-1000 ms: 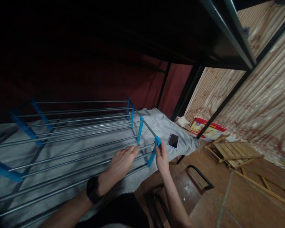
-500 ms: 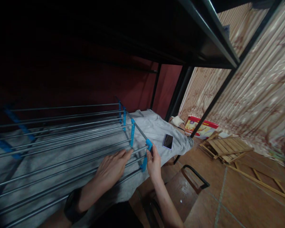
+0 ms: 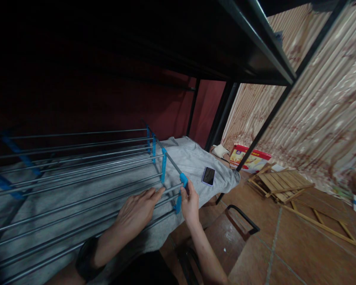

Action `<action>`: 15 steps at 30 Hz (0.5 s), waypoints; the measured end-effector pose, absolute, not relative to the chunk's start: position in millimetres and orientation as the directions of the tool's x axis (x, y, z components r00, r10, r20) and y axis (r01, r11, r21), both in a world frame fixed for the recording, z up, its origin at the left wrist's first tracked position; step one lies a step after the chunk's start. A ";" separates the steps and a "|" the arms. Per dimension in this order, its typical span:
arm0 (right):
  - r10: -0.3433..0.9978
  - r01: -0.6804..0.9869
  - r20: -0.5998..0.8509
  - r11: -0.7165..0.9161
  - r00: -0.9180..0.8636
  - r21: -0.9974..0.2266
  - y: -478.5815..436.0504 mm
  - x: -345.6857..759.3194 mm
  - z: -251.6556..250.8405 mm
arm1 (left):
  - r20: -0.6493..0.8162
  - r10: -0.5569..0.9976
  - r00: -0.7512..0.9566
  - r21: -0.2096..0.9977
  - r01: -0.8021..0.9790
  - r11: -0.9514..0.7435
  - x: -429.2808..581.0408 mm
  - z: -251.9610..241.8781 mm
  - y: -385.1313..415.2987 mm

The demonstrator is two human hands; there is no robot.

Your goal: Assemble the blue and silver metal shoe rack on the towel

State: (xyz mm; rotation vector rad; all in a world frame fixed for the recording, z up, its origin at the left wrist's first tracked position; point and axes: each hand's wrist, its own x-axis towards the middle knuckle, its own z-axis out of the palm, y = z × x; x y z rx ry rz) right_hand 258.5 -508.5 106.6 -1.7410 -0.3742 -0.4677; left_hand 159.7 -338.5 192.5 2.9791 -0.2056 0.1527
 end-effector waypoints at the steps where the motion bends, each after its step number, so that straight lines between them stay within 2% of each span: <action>1: -0.006 0.485 0.498 -0.211 0.867 -0.848 -508.5 258.5 105.9 | 0.113 -0.129 0.985 0.151 -0.146 -0.978 159.7 193.0 -337.9; 8: 0.000 0.467 0.474 -0.171 0.881 -0.868 -508.7 258.1 105.8 | 0.096 -0.133 0.986 0.201 -0.150 -0.968 161.2 195.7 -334.6; 15: 0.006 0.474 0.480 -0.171 0.877 -0.864 -507.5 253.3 109.1 | 0.102 -0.128 0.987 0.187 -0.145 -0.972 160.2 191.2 -333.4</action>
